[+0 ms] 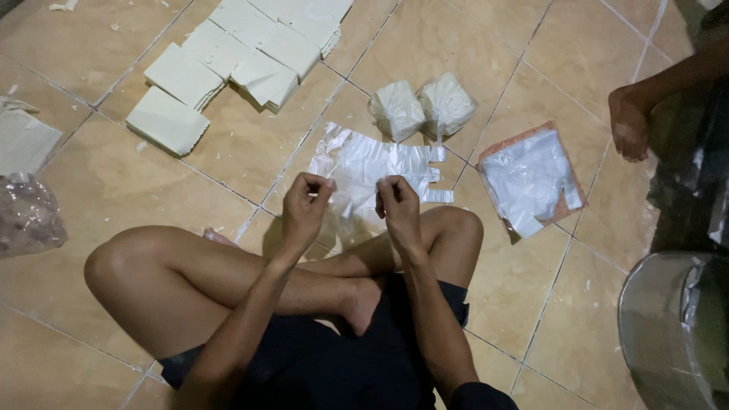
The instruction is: The person packages white rectangular blocks into plastic bags by hand while sitting on the floor.
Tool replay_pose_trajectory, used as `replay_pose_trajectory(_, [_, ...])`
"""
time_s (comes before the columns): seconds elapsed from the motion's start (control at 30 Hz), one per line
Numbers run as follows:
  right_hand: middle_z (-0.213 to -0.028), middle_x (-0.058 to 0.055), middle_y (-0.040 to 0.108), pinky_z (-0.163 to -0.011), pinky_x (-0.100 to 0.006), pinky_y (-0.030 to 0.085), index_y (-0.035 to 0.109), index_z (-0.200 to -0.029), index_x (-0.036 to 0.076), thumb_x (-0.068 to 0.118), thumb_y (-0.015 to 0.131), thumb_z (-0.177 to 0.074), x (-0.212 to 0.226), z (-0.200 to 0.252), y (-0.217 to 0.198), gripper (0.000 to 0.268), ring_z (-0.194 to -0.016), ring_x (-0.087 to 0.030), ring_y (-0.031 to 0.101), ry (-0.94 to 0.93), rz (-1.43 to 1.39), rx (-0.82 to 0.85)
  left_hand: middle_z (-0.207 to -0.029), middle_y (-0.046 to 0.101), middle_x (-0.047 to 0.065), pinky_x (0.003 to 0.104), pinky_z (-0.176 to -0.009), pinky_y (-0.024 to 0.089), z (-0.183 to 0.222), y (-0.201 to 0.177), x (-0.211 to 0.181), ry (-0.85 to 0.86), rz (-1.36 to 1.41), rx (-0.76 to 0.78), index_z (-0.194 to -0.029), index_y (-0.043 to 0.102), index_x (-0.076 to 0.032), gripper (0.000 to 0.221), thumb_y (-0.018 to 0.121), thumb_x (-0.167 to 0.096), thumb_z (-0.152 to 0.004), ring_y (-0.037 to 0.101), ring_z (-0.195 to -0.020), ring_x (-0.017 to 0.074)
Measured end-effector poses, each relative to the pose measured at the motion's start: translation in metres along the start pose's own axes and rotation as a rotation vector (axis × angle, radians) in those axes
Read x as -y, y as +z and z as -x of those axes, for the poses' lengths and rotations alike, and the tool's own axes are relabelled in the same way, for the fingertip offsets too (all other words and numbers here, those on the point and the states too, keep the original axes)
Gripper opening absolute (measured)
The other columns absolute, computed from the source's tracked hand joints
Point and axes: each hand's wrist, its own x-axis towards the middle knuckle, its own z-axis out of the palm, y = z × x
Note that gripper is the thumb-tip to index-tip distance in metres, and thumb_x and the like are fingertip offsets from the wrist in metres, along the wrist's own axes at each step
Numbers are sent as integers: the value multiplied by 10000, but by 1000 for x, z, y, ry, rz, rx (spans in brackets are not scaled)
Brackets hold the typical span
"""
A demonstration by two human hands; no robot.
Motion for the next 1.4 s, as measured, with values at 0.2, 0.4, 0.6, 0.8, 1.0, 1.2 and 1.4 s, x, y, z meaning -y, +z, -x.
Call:
replay_pose_trajectory(0.2, [-709,-61,442,-487,-244,417,446,-850,57,185,372,-948,8,0,10,178,-596,-131,444,-1,19,50,-728,608,134,392,-614,486,4,-9,-11,190,-637,165,-889,483,-78,149,583,-151,-807,618,-700,287])
replay_pose_trajectory(0.4, [-599,-24,396,-448,-213,374,421,-853,79,149,383,-927,-5,-10,6,108,-503,-120,431,133,-266,38,-649,601,62,391,-650,421,-7,-26,-18,118,-1038,346,-860,606,-119,132,580,-144,-734,587,-705,267])
replay_pose_trajectory(0.6, [-592,-10,415,-481,-194,398,440,-884,82,102,435,-899,-13,-9,5,26,-526,-88,438,70,-77,-1,-744,561,48,298,-673,425,-34,-35,14,-300,-280,27,-906,613,-132,158,507,-178,-799,531,-714,160])
replay_pose_trajectory(0.8, [-617,-42,516,-504,-237,428,463,-923,89,107,492,-861,-19,-1,26,71,-550,-114,514,-6,113,139,-1101,545,143,422,-913,382,-13,-11,-29,-425,-312,39,-1221,324,-183,639,601,-494,-737,519,-1067,311])
replay_pose_trajectory(1.0, [-567,-38,486,-359,-188,407,420,-946,101,113,501,-846,-21,-23,22,130,-398,-110,471,65,125,-138,-879,546,131,502,-763,436,-13,-34,-25,-86,-636,331,-1224,288,-155,527,473,-78,-737,571,-854,395])
replay_pose_trajectory(1.2, [-568,-94,508,-345,-192,419,400,-1004,67,178,378,-901,-44,-42,5,153,-420,-156,547,52,67,-417,-866,521,121,453,-673,472,-19,-53,-21,130,-858,192,-1146,433,-51,404,464,24,-750,590,-771,344])
replay_pose_trajectory(1.4, [-688,-124,584,-552,-263,463,448,-922,110,189,445,-903,-19,-27,54,81,-646,-167,589,92,91,120,-775,604,96,382,-652,498,-16,-18,-9,487,-573,240,-991,555,-96,207,561,-182,-803,617,-731,286])
